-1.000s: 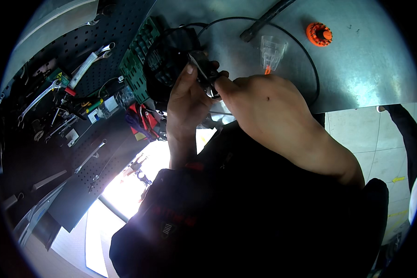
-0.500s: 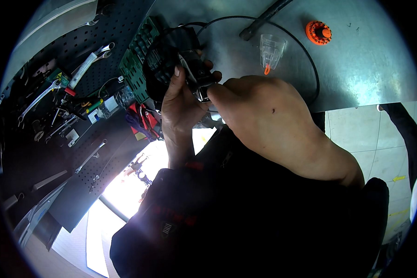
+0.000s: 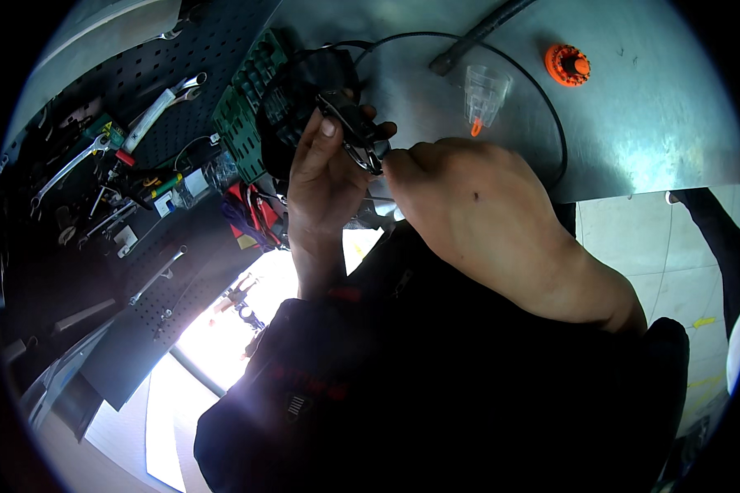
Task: The person disassembles a car key fob, removes the internal components, and uses a small screwdriver to adjust or replace parts inside the casing. The person then reassembles the key fob.
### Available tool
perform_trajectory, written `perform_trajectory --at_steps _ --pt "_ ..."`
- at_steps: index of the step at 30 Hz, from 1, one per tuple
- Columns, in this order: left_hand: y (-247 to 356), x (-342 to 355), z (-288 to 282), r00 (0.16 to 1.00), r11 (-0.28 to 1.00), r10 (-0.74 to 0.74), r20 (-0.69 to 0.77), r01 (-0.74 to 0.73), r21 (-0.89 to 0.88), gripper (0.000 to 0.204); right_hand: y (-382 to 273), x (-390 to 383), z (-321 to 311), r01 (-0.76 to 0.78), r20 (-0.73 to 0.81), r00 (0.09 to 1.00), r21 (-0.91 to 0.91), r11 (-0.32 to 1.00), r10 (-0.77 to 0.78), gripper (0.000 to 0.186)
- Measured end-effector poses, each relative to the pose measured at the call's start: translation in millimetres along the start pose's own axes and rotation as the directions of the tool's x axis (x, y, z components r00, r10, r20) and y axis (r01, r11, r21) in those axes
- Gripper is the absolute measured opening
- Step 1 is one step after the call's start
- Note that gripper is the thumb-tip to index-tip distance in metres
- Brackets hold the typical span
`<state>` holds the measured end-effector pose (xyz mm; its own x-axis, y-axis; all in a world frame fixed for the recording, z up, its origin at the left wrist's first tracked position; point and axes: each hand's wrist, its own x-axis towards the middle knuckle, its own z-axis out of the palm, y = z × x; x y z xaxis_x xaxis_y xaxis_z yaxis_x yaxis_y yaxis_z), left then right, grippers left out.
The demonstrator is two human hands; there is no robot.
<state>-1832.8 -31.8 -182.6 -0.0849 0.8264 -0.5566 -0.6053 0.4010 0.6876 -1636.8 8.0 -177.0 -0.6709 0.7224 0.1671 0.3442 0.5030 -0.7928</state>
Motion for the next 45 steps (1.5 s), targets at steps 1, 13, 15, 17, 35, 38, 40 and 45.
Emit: perform_trajectory --at_steps 1,13,15,17,35,38,40,45 --pt "1 0 1 1.0 1.0 0.007 0.003 -0.007 0.009 0.037 0 0 0 0.001 0.006 1.0 -0.005 1.0 -0.001 0.008" --pt "3 -3 16 0.988 0.941 0.127 -0.091 -0.091 0.326 0.058 11 9 -4 -0.216 0.273 0.945 0.1 0.971 0.182 0.009" --pt "3 -3 17 0.983 0.909 0.172 -0.066 -0.133 0.395 0.059 14 10 -3 -0.244 0.255 0.946 0.147 0.958 0.202 0.009" --pt "4 -4 20 0.973 0.865 0.228 -0.028 -0.189 0.465 0.061 18 8 2 -0.237 0.209 0.958 0.194 0.952 0.196 0.009" --pt "14 -27 38 0.993 0.963 -0.019 0.113 0.049 -0.264 0.05 -10 9 -41 0.184 -0.103 0.981 0.242 0.953 -0.164 0.025" --pt "13 -30 39 0.979 0.925 -0.086 0.187 0.149 -0.351 0.054 -13 8 -41 0.247 -0.224 0.956 0.275 0.929 -0.188 0.027" --pt "14 -32 39 0.972 0.922 -0.104 0.211 0.174 -0.347 0.061 -13 6 -41 0.268 -0.263 0.945 0.27 0.925 -0.197 0.027" --pt "16 -32 39 0.976 0.949 -0.092 0.198 0.146 -0.278 0.057 -17 2 -47 0.23 -0.238 0.959 0.326 0.917 -0.156 0.022"
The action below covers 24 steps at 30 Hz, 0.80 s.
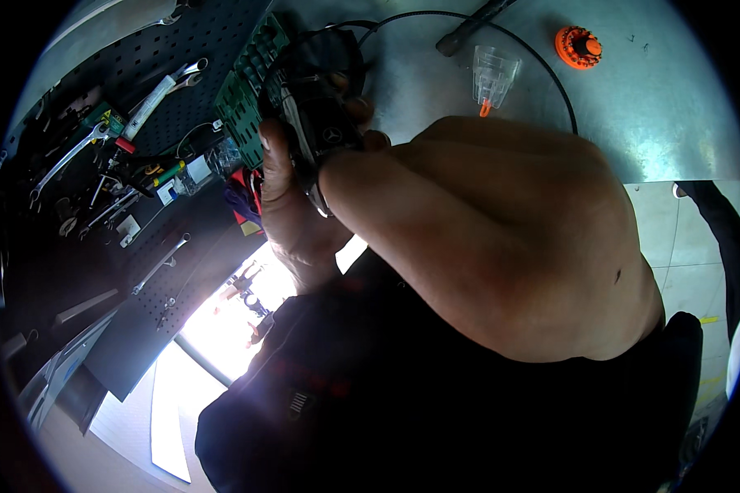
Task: The person disassembles a car key fob, removes the internal components, and uses a small screwdriver to adjust or replace parts inside the casing. The person then reassembles the key fob.
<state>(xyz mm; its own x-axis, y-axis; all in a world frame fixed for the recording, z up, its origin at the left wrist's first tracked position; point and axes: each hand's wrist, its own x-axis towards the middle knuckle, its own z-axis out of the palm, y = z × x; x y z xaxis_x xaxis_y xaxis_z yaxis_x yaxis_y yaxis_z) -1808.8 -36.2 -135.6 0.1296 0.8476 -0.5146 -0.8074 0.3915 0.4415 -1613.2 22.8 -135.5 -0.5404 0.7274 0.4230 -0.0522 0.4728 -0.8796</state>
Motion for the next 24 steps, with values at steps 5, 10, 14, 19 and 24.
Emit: perform_trajectory --at_steps 5,10,14,19,24 --pt "-2 -1 -2 1.0 0.999 0.028 0.001 -0.028 -0.019 0.056 6 1 8 0.106 -0.083 0.991 0.032 0.994 -0.103 0.019" --pt "-5 1 5 0.997 0.994 0.079 -0.004 -0.079 -0.071 0.056 3 0 12 0.098 -0.132 0.987 0.009 0.995 -0.096 0.02" --pt "-2 0 1 0.997 0.997 0.069 -0.036 -0.068 0.031 0.054 0 1 10 0.046 -0.069 0.997 -0.01 0.999 -0.046 0.022" --pt "-1 -1 3 0.989 0.982 0.122 -0.084 -0.109 0.154 0.05 -5 0 4 -0.028 -0.002 1.0 -0.119 0.993 0.028 0.02" --pt "1 -2 -2 0.973 0.919 0.224 -0.054 -0.193 0.343 0.056 -6 1 0 -0.115 0.102 0.985 -0.214 0.97 0.14 0.016"
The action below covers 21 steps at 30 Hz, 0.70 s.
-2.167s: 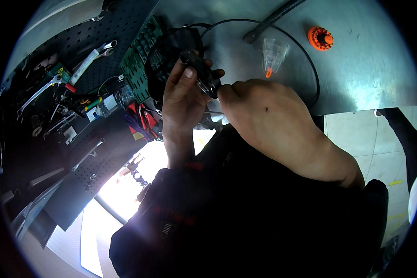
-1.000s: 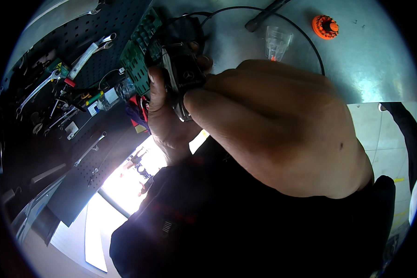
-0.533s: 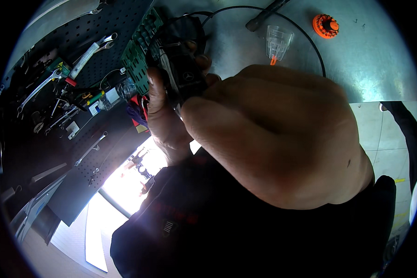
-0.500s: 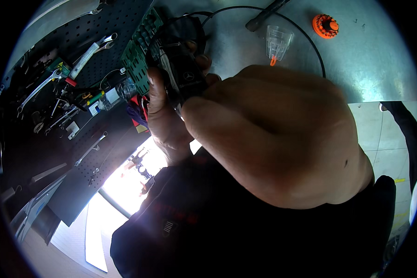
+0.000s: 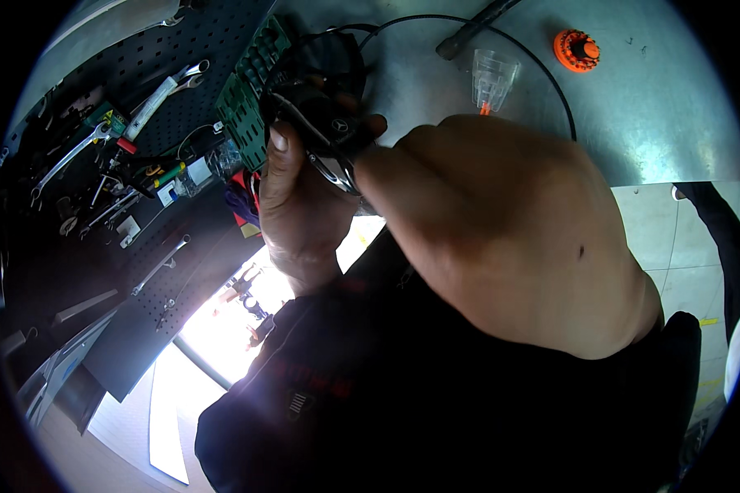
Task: The person disassembles a car key fob, removes the internal components, and uses a small screwdriver to adjust or replace parts inside the casing. The person then reassembles the key fob.
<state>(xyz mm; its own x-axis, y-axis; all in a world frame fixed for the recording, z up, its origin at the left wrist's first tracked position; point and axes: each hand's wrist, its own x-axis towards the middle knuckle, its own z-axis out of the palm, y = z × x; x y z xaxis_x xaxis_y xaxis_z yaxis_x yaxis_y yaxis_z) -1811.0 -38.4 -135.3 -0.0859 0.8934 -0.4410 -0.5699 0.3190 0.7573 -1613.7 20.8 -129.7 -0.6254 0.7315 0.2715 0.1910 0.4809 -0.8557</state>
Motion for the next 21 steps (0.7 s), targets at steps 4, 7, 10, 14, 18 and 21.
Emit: perform_trajectory --at_steps 4,7,10,14,18,21 --pt "2 1 3 0.994 0.981 0.112 0.018 -0.113 0.157 0.052 5 0 1 -0.06 0.083 0.995 -0.022 0.998 0.061 0.011" --pt "3 1 4 0.988 0.972 0.153 0.021 -0.154 0.176 0.049 10 2 2 -0.083 0.14 0.987 0.02 0.996 0.079 0.008" --pt "3 2 5 0.988 0.978 0.155 0.012 -0.155 0.142 0.048 14 3 2 -0.115 0.179 0.979 0.091 0.989 0.097 0.005" --pt "3 3 5 0.991 0.989 0.136 -0.01 -0.135 0.068 0.052 17 5 1 -0.145 0.223 0.969 0.171 0.974 0.105 0.004" --pt "1 3 -3 0.983 0.974 0.159 0.095 -0.172 0.148 0.051 20 4 1 -0.164 0.265 0.958 0.21 0.964 0.106 0.004" --pt "1 5 -3 0.983 0.971 0.15 0.107 -0.167 0.171 0.051 17 5 -2 -0.15 0.273 0.957 0.162 0.975 0.101 0.005"
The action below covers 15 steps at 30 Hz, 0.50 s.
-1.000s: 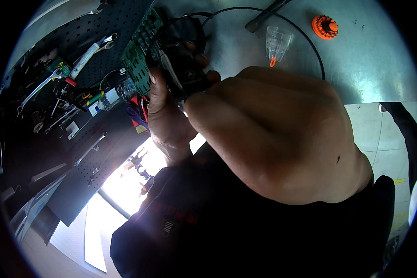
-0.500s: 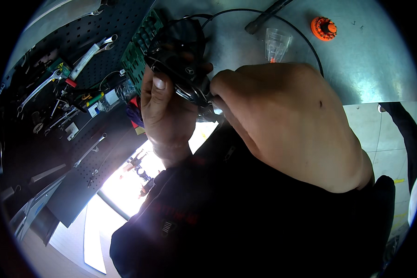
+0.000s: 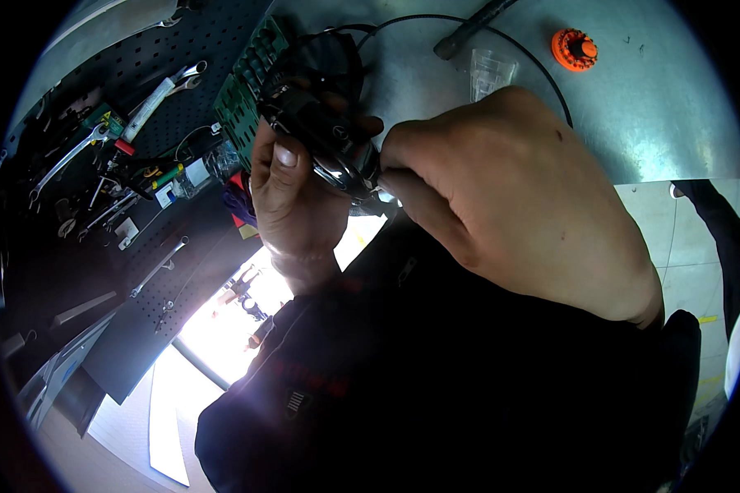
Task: The person disassembles a car key fob, removes the internal components, and uses a small screwdriver to adjust or replace parts inside the casing. The person then reassembles the key fob.
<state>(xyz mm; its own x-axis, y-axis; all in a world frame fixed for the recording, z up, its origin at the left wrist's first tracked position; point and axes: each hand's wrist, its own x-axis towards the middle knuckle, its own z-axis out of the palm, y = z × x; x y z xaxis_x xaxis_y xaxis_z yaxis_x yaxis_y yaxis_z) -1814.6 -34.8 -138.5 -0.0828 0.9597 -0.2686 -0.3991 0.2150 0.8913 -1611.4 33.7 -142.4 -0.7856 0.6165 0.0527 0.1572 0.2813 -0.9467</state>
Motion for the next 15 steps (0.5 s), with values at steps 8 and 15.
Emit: perform_trajectory --at_steps 8,15 --pt "-0.6 -0.5 5.0 0.996 0.995 -0.057 -0.064 0.051 -0.086 0.05 -1.7 -1.4 2.6 0.015 -0.053 0.998 -0.099 0.995 -0.02 0.009" --pt "-4.7 -1.5 -1.1 0.994 0.99 -0.105 -0.031 0.102 -0.101 0.05 -6.0 -2.1 8.0 0.056 -0.135 0.987 -0.191 0.98 -0.082 0.014"
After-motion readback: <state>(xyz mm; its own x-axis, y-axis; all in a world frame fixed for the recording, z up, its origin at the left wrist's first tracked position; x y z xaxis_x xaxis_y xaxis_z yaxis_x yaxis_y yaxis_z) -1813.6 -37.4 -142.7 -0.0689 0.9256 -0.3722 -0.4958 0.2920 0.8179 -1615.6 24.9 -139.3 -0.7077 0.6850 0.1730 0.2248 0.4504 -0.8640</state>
